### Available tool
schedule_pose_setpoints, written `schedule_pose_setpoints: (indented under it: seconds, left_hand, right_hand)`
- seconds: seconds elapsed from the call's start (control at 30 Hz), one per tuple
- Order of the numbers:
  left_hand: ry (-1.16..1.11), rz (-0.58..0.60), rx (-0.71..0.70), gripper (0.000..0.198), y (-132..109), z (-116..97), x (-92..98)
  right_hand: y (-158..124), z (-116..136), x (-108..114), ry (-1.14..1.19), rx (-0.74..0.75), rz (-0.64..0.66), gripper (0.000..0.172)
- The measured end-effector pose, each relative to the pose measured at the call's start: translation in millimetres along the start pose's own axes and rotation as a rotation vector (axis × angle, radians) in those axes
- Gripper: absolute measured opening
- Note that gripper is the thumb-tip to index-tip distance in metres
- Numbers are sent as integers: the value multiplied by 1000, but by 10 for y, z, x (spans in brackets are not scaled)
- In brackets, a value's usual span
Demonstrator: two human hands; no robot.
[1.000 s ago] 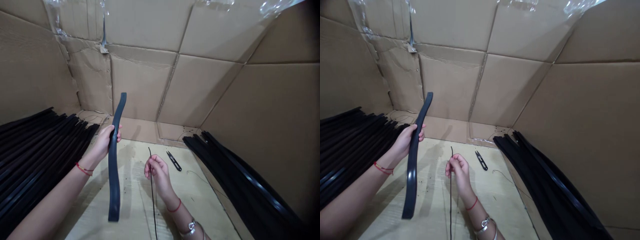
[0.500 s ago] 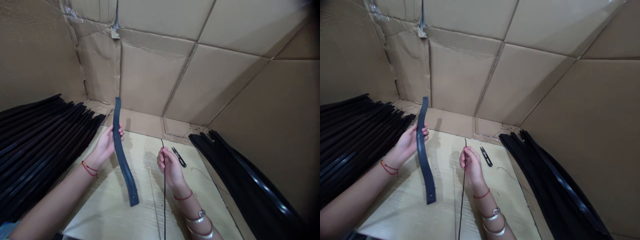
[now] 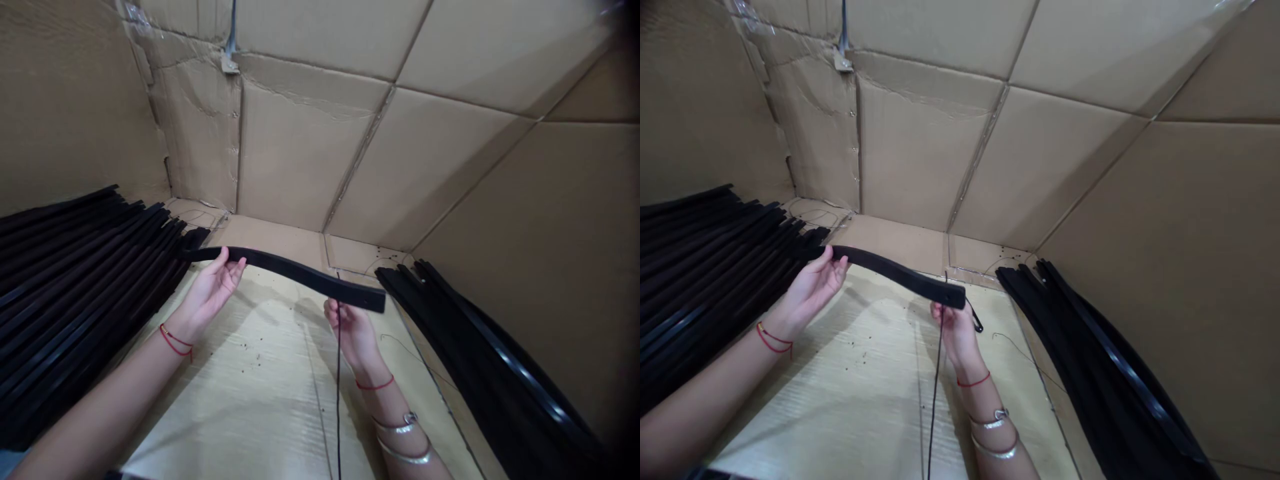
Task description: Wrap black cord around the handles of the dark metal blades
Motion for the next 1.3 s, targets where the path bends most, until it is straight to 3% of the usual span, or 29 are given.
schedule_pose_setpoints:
  seconds: [0.13,0.27,0.43,0.57,0.63,0.7,0.9,1.3]
  left_hand:
    - [53,-12,38,29,-99,165,-3]
    - [93,-14,69,28,-102,361,41]
    - [141,26,95,28,-31,498,86]
    - [162,161,89,33,-59,523,19]
    - [181,268,89,25,-129,538,-48]
    - [218,370,110,13,-222,575,-105]
    - [320,533,249,63,-464,735,-158]
    - [232,388,345,55,-438,794,-80]
  right_hand:
    - [-134,-121,-153,120,-152,92,21]
    - [-314,-193,-314,205,-322,192,32]
    - [-343,-211,-330,343,-423,192,33]
    - [-253,-212,-269,453,-437,112,21]
    - [-192,-212,-215,502,-444,55,8]
    - [-133,-210,-150,548,-452,-7,11]
    - [-59,-235,-31,619,-494,-137,33]
    - [-107,-222,-70,564,-469,-133,35]
Point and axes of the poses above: each hand's wrist, its own y-axis towards the middle knuckle, its own x-axis out of the back of the hand, z = x × y, the point moved 9 cm from there along y, towards the middle knuckle, and after that the axes turned 12 degrees about -z, right-handed, at the moved point
